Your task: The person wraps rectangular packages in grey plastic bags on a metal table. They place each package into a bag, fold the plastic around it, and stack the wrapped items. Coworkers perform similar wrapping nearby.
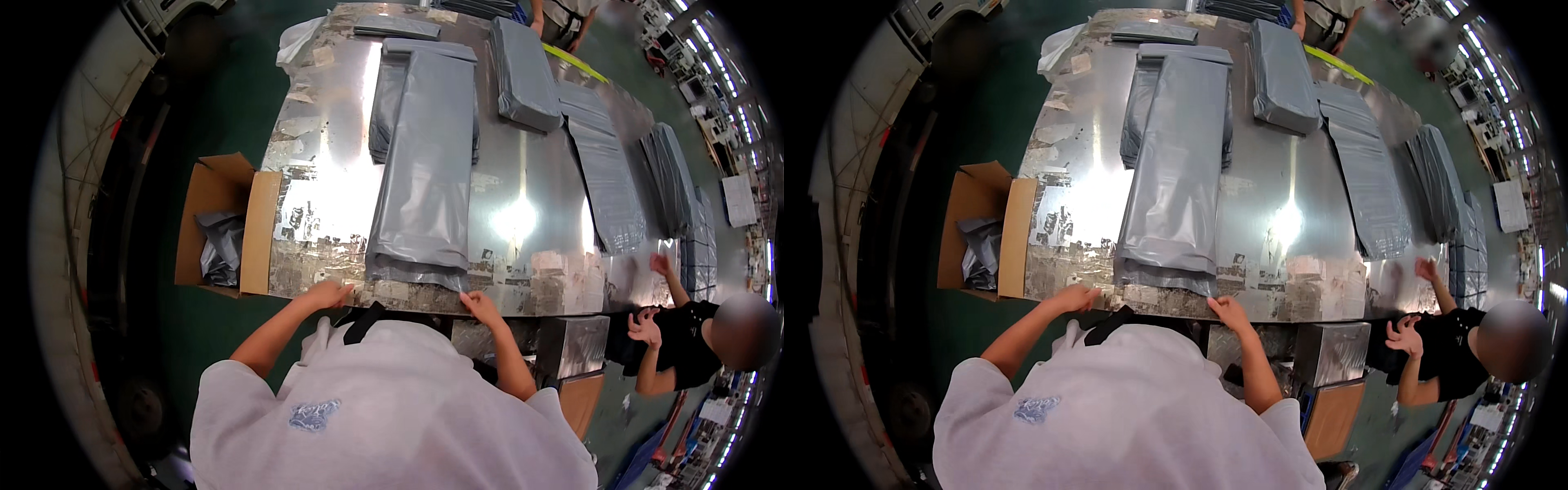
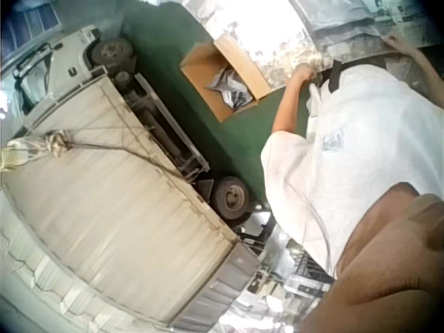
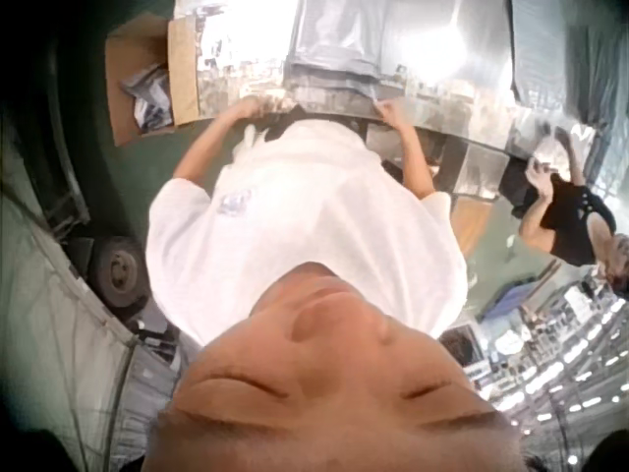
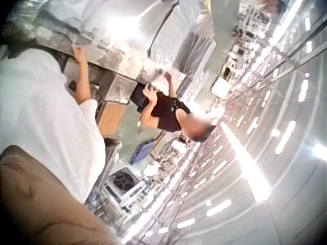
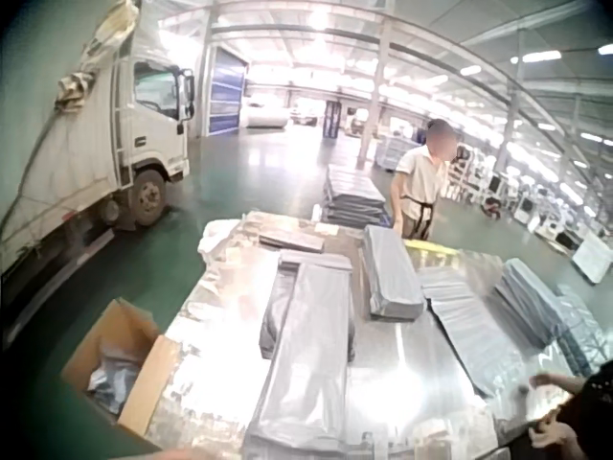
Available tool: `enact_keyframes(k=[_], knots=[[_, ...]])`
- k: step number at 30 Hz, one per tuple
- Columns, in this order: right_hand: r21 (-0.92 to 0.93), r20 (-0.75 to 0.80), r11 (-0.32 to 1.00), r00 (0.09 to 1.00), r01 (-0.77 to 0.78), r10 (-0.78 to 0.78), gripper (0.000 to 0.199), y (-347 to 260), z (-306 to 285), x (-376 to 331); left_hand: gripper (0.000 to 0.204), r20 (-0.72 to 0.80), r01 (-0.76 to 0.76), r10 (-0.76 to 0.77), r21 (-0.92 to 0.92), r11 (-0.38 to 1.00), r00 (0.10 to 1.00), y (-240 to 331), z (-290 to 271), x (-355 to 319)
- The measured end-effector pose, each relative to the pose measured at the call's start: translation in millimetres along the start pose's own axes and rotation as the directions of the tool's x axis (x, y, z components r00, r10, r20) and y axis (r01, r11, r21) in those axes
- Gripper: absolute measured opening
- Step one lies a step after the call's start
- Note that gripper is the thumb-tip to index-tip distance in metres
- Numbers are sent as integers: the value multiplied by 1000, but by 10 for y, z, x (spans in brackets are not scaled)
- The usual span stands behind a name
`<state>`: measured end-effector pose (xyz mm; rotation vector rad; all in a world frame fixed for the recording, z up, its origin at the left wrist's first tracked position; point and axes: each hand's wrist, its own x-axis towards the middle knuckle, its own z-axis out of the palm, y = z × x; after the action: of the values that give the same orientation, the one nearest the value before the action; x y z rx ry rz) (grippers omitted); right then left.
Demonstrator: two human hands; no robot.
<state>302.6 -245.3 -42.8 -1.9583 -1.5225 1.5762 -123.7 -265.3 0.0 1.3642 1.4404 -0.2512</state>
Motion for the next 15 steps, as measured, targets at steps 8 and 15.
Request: enact_keyframes(k=[8,15], knots=[[333,58,939,993,82,-107,22,-248,231,163,20,-307,-699,765,312,643,567,1691,521,836],[212,60,957,975,196,-213,18,-361,179,122,23,-249,-744,758,166,647,603,1819,712,1148]])
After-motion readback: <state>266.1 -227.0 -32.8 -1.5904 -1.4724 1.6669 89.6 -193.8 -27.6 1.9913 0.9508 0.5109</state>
